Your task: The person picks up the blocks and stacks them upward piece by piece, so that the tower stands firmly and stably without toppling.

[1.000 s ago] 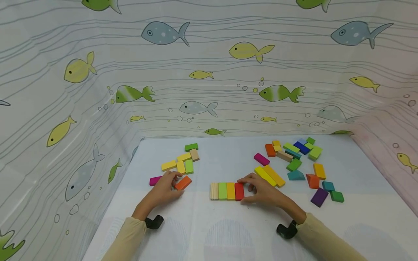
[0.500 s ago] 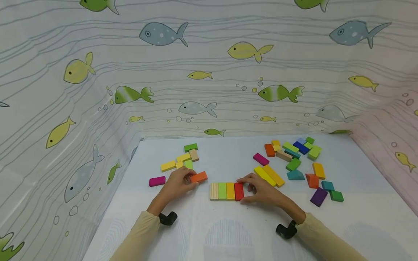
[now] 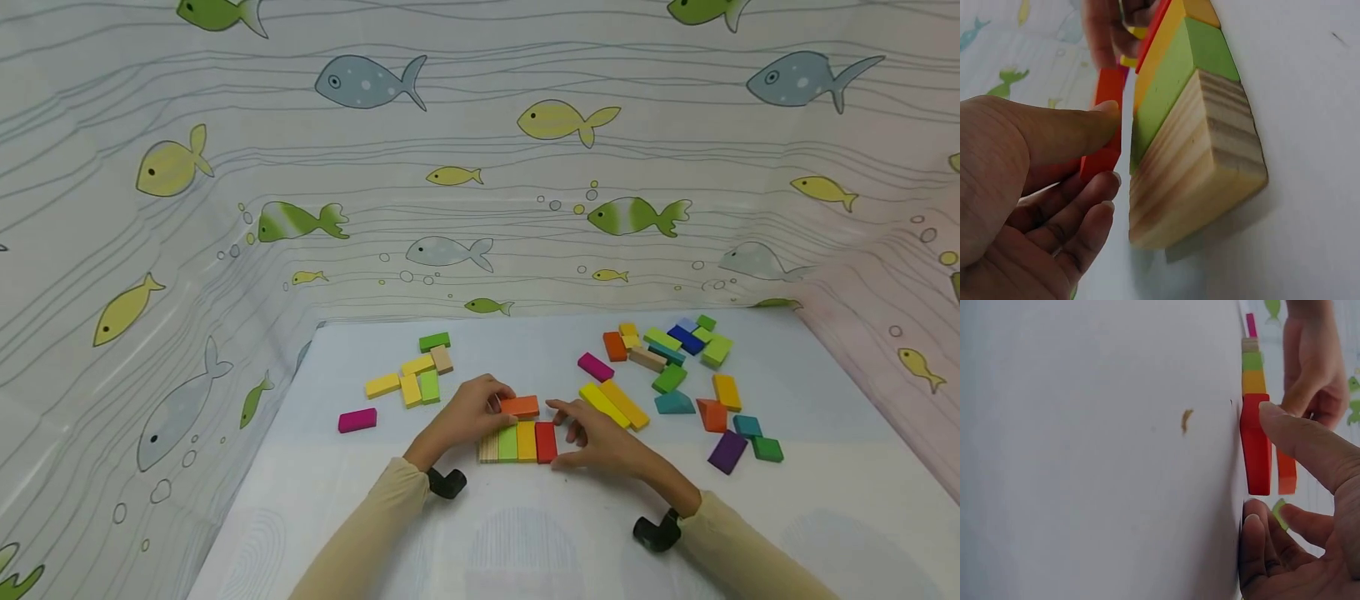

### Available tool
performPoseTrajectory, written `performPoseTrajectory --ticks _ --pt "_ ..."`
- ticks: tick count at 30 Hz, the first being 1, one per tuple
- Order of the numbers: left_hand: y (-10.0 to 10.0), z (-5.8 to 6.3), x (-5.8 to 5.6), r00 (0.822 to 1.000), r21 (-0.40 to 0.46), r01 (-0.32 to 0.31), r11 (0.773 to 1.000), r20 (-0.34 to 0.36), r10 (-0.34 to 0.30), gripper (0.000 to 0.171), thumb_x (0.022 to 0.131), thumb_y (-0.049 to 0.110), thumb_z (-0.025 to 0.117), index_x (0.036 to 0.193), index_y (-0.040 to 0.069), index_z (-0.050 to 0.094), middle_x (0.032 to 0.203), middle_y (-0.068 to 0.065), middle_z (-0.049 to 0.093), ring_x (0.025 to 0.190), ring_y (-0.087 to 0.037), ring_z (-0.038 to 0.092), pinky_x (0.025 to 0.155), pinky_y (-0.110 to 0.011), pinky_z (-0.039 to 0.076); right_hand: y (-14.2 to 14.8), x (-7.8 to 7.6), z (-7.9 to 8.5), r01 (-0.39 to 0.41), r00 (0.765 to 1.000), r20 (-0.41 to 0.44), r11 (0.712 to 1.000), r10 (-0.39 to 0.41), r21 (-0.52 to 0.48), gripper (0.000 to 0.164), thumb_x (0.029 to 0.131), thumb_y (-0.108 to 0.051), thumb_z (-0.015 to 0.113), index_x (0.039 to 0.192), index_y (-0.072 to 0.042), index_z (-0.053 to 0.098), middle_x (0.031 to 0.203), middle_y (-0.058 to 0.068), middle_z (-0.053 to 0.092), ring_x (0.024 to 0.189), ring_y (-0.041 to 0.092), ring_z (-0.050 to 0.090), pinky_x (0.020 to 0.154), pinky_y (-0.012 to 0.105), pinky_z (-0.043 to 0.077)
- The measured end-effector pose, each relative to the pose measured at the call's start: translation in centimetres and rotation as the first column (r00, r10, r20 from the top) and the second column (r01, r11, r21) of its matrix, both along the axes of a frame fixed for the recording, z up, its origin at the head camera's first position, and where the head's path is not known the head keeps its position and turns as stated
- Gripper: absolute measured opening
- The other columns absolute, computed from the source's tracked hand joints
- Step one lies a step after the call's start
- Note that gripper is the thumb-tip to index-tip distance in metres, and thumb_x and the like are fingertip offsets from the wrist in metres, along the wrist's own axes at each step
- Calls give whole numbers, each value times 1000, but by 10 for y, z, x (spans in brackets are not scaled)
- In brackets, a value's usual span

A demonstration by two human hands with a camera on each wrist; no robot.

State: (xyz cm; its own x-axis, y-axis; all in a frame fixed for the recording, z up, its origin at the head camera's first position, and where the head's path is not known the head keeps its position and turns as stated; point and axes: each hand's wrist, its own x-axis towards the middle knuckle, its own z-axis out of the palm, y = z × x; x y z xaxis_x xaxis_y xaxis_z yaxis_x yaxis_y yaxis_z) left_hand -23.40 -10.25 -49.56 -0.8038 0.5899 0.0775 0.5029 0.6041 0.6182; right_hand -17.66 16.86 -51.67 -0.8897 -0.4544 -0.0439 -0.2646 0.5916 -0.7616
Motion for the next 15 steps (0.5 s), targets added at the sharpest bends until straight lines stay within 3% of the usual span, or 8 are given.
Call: performPoseTrajectory --ticks 6,11,15 --pt "19 -3 -3 998 -25 58 998 24 -58 29 92 25 80 115 9 74 101 0 62 86 -12 57 76 -25 50 -1 1 1 41 999 9 999 -41 10 92 77 -27 93 154 -10 47 117 3 57 88 15 56 77 24 53" --pt "26 -5 -5 997 -45 71 996 42 -69 29 93 26 79 117 9 74 97 2 60 85 -11 56 76 -24 49 -2 1 2 63 998 20 998 -63 5 98 76 -24 94 157 -7 41 120 5 57 86 15 57 77 23 54" --pt "28 -5 -6 996 -52 81 995 48 -78 29 95 27 77 116 8 74 95 1 60 84 -11 55 76 -24 49 -2 2 2 75 997 23 997 -75 8 94 75 -23 94 154 -6 46 117 5 56 85 15 57 76 23 54"
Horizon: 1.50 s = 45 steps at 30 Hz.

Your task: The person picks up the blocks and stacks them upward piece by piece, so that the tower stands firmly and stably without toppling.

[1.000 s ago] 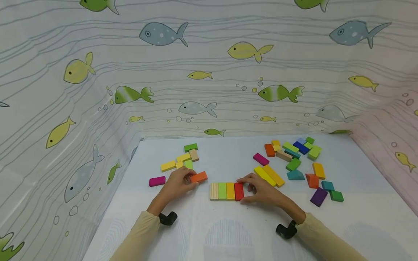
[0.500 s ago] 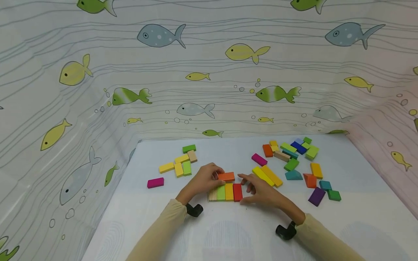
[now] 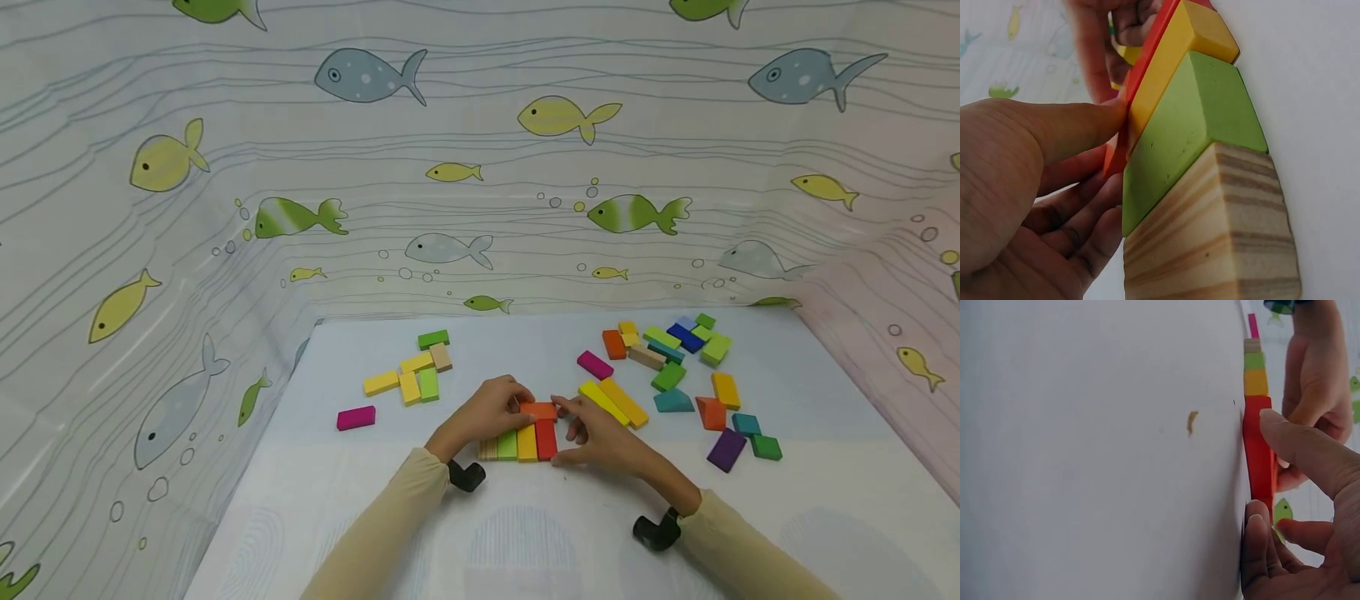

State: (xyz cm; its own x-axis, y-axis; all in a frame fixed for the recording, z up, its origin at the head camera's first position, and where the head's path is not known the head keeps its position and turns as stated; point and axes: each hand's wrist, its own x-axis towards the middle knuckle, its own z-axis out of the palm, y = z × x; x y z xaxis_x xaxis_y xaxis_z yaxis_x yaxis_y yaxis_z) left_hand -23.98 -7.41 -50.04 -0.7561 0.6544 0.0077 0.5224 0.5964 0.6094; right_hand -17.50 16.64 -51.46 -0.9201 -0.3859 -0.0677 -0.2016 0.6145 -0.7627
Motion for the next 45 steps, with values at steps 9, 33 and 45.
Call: performPoseTrajectory --ticks 9,33,45 --pt "-4 2 0 1000 -42 -23 999 12 24 28 95 27 77 116 8 75 97 1 62 85 -11 56 77 -24 49 -3 1 -1 5 1000 -17 1000 -5 18 88 76 -24 94 150 -5 52 116 5 56 83 15 56 74 23 54" --pt "-12 1 3 998 -46 -52 998 41 54 52 81 45 88 121 16 72 108 5 61 96 -15 57 84 -28 49 -15 4 0 19 998 -59 997 -15 72 86 75 -29 94 149 -10 55 103 3 51 80 16 49 66 23 50" --pt "-85 14 6 979 76 -199 977 -38 203 29 98 27 74 120 10 71 114 -2 67 94 -13 60 83 -33 52 -9 3 -1 2 1000 -24 999 -1 48 85 77 -28 93 151 -13 54 110 2 55 82 16 52 70 25 52"
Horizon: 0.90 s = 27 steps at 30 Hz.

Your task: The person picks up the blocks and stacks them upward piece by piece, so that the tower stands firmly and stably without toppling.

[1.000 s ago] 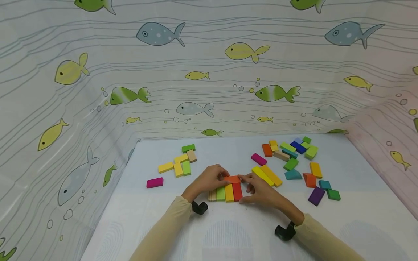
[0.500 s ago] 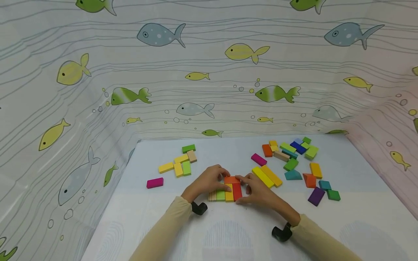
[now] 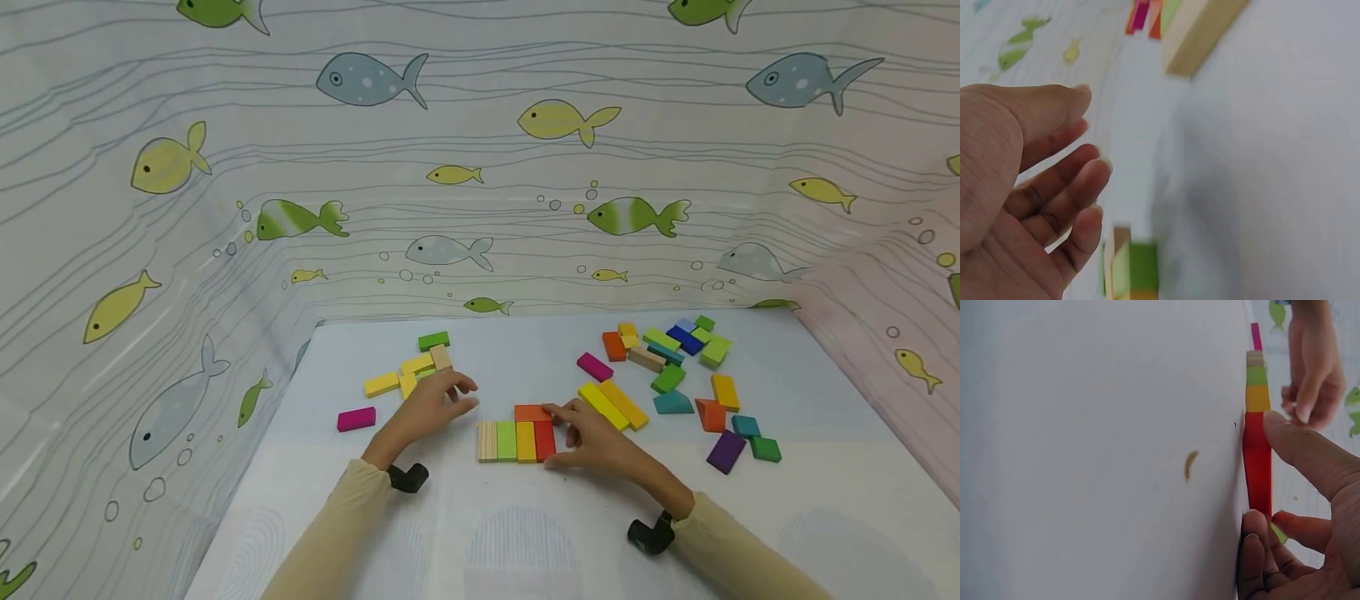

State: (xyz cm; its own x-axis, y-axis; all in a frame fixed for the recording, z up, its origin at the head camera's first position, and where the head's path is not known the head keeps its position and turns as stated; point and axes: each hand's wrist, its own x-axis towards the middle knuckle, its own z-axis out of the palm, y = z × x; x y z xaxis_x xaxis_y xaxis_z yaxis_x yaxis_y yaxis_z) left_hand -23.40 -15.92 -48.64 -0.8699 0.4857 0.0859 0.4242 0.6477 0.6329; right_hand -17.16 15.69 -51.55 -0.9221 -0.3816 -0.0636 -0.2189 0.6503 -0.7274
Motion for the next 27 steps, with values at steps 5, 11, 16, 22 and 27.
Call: performPoseTrajectory --ticks 5,11,16,22,27 --pt "-48 7 8 996 36 -77 996 -36 79 28 93 20 79 117 6 72 113 -7 68 91 -17 61 79 -33 53 1 0 3 1 1000 5 1000 -1 -11 83 76 -27 93 149 -11 55 110 3 55 80 16 53 70 25 53" --pt "-102 11 18 982 13 -174 985 -69 174 33 89 20 83 117 7 72 114 -10 68 90 -18 63 74 -33 52 3 -1 2 -5 1000 11 1000 5 -8 83 77 -28 93 149 -11 55 111 2 56 80 15 54 71 24 53" --pt "-138 7 23 964 -34 -265 964 -24 264 38 87 20 85 119 6 71 117 -13 66 91 -21 61 72 -32 51 5 0 2 -24 1000 4 1000 24 -13 82 78 -28 92 149 -9 55 110 3 55 80 15 54 71 24 53" --pt "-162 -7 27 951 -100 -309 946 -28 308 41 84 21 88 119 7 72 112 -10 63 93 -23 59 76 -35 50 6 -1 2 -37 999 -10 999 37 -23 81 80 -28 91 149 -8 55 111 5 56 81 15 53 70 24 53" --pt "-174 -14 29 930 -118 -364 924 5 367 41 84 22 88 119 8 72 106 -8 61 91 -24 55 73 -35 47 5 0 1 -46 999 -21 999 45 -28 80 80 -27 91 148 -7 55 110 5 56 80 15 53 70 23 52"
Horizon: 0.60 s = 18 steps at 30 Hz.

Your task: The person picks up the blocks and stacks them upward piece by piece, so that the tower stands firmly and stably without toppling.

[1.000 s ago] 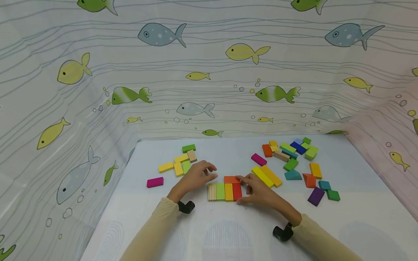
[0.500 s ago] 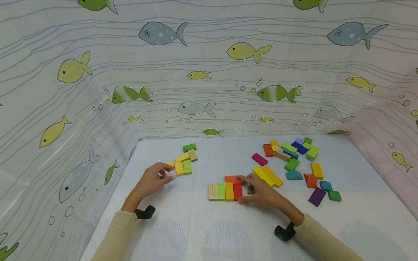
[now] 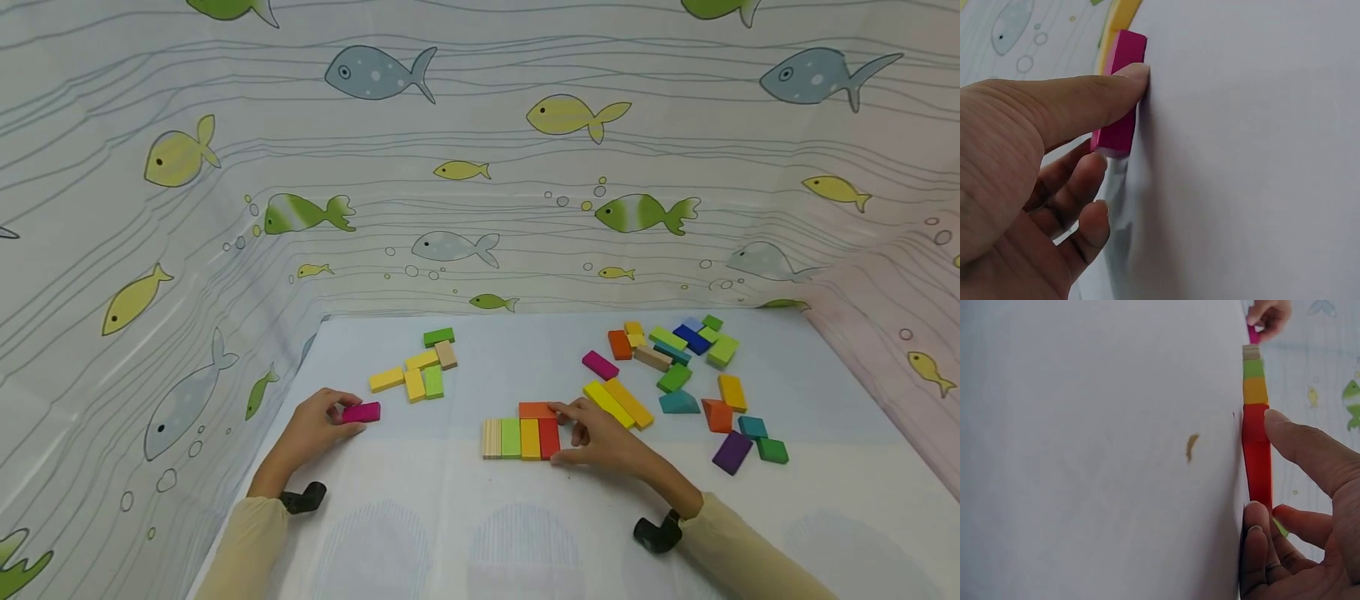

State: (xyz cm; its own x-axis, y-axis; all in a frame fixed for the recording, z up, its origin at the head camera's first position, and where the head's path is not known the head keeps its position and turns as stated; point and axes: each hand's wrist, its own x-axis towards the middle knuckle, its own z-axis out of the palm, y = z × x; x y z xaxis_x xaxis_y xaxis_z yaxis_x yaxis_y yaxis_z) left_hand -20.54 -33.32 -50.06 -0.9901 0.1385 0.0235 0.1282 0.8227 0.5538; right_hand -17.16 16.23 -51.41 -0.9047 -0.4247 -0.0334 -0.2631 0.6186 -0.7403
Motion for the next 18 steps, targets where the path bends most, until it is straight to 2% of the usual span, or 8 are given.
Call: performPoseTrajectory --ticks 7,13,18 --pt "-12 -5 0 999 28 -16 999 31 15 42 86 25 86 121 8 72 99 -5 63 90 -22 58 78 -36 50 0 0 1 0 1000 -4 1000 0 -4 80 80 -26 91 148 -7 55 110 5 56 80 16 53 70 24 52" --pt "-15 -4 1 999 53 -22 998 37 20 42 88 27 85 122 7 72 99 -5 63 89 -22 58 76 -29 51 0 -1 1 10 1000 16 1000 -10 -4 81 79 -27 91 149 -8 55 109 5 55 80 16 53 70 24 53" --pt "-7 1 3 1000 78 -3 997 -24 5 41 86 26 86 120 8 73 100 -5 64 89 -21 60 74 -25 52 1 -2 -2 -6 1000 -1 1000 6 -7 80 81 -29 90 150 -9 54 111 4 55 82 16 53 71 23 52"
